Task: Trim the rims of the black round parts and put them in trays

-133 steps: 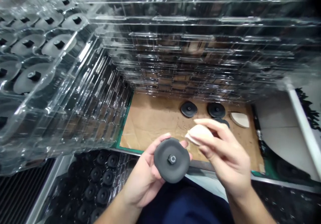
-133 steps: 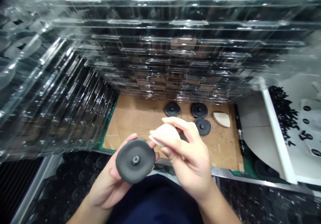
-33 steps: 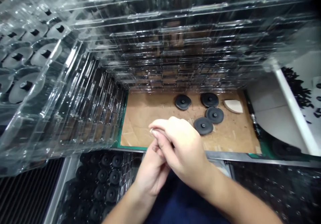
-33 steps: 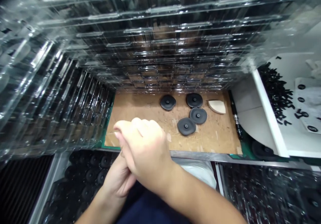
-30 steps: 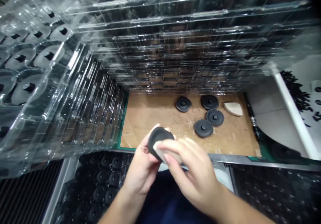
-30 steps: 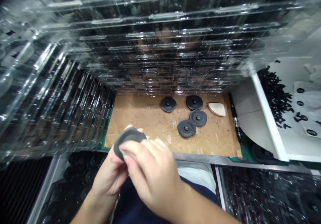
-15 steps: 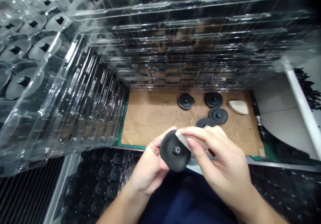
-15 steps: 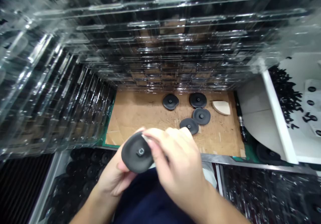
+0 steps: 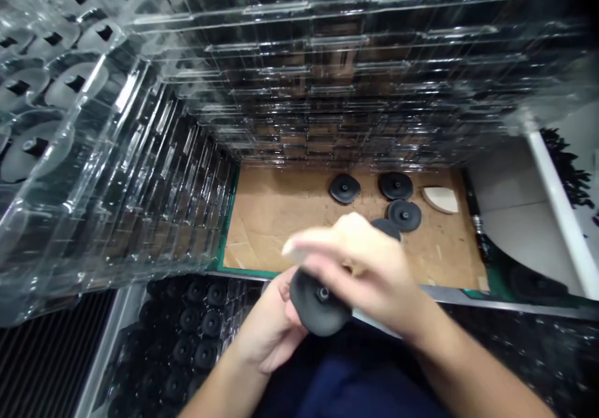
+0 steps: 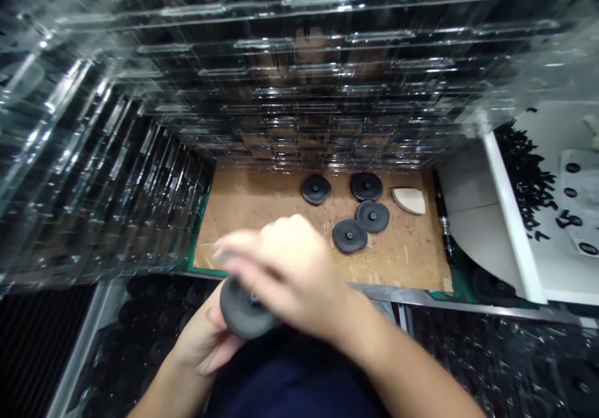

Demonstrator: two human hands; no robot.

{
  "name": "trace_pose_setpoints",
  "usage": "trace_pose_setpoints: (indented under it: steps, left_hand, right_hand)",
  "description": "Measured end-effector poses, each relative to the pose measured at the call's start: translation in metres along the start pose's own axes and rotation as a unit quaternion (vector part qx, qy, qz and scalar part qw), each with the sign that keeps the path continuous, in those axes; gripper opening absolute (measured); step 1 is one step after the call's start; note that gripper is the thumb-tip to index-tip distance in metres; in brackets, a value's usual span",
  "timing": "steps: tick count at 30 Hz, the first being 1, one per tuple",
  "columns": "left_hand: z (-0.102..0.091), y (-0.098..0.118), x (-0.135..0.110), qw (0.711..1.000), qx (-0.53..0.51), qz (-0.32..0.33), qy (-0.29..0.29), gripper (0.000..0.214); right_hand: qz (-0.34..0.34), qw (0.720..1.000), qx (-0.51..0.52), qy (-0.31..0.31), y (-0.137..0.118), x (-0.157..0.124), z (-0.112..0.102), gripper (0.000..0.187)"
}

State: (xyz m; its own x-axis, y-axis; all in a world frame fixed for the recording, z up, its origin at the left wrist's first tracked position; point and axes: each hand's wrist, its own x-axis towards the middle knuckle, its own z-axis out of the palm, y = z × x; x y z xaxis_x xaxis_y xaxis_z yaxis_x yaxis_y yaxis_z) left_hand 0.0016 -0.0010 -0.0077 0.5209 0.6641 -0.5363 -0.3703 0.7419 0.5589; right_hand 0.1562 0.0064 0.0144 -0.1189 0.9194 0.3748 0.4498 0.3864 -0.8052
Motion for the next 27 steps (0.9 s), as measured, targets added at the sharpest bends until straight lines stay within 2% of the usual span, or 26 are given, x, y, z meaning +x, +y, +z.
trace_pose_setpoints:
  steps: [1,3,5,9,11,13,15,17,19,20,23,24,27]
  left_hand:
    - [0.000,0.001,0.000,0.999,-0.025,-0.017,-0.024,0.056]
    - [0.000,0.004,-0.001,0.995,-0.079,-0.038,-0.057,0.057]
    - [-0.002,0.007,-0.001,0.991,-0.111,-0.043,-0.062,0.056]
    - [-0.005,0.005,0.001,0.990,-0.127,-0.044,-0.045,0.059]
    - [-0.006,0.003,0.002,0.991,-0.125,-0.038,-0.024,0.059]
    - [-0.004,0.000,0.003,0.993,-0.114,-0.028,-0.006,0.057]
    - [-0.002,-0.002,0.004,0.994,-0.105,-0.011,0.010,0.053]
    - [0.001,-0.004,0.005,0.995,-0.096,0.011,0.017,0.049]
    - [0.003,-0.004,0.006,0.996,-0.084,0.032,0.022,0.044]
    - [0.003,-0.004,0.006,0.996,-0.077,0.041,0.027,0.045]
    - [0.002,-0.004,0.005,0.994,-0.062,0.063,0.068,0.052]
    - [0.002,-0.004,0.004,0.993,-0.057,0.072,0.076,0.056]
    - [0.001,-0.005,0.001,0.993,-0.038,0.094,0.053,0.059]
  right_hand:
    - [0.086,0.995,0.015,0.045,0.009,-0.002,0.000,0.019]
    - [0.231,0.966,0.038,0.108,0.028,-0.013,0.003,0.020]
    - [0.278,0.954,0.049,0.106,0.043,-0.032,0.013,0.024]
    - [0.260,0.964,0.053,0.032,0.058,-0.072,0.037,0.023]
    - [0.261,0.964,0.046,0.024,0.057,-0.078,0.038,0.021]
    - [0.269,0.961,0.034,0.052,0.047,-0.071,0.027,0.022]
    - [0.251,0.962,0.003,0.109,0.027,-0.054,0.013,0.025]
    - [0.164,0.974,-0.049,0.148,0.002,-0.038,0.003,0.026]
    - [0.057,0.991,-0.063,0.107,-0.021,-0.026,0.000,0.025]
    - [0.028,0.996,-0.053,0.062,-0.028,-0.023,0.000,0.025]
    - [0.044,0.997,-0.020,-0.061,-0.035,-0.017,0.003,0.020]
    - [0.051,0.996,-0.024,-0.066,-0.034,-0.016,0.004,0.020]
    - [0.015,0.999,-0.032,0.012,-0.030,-0.014,0.006,0.023]
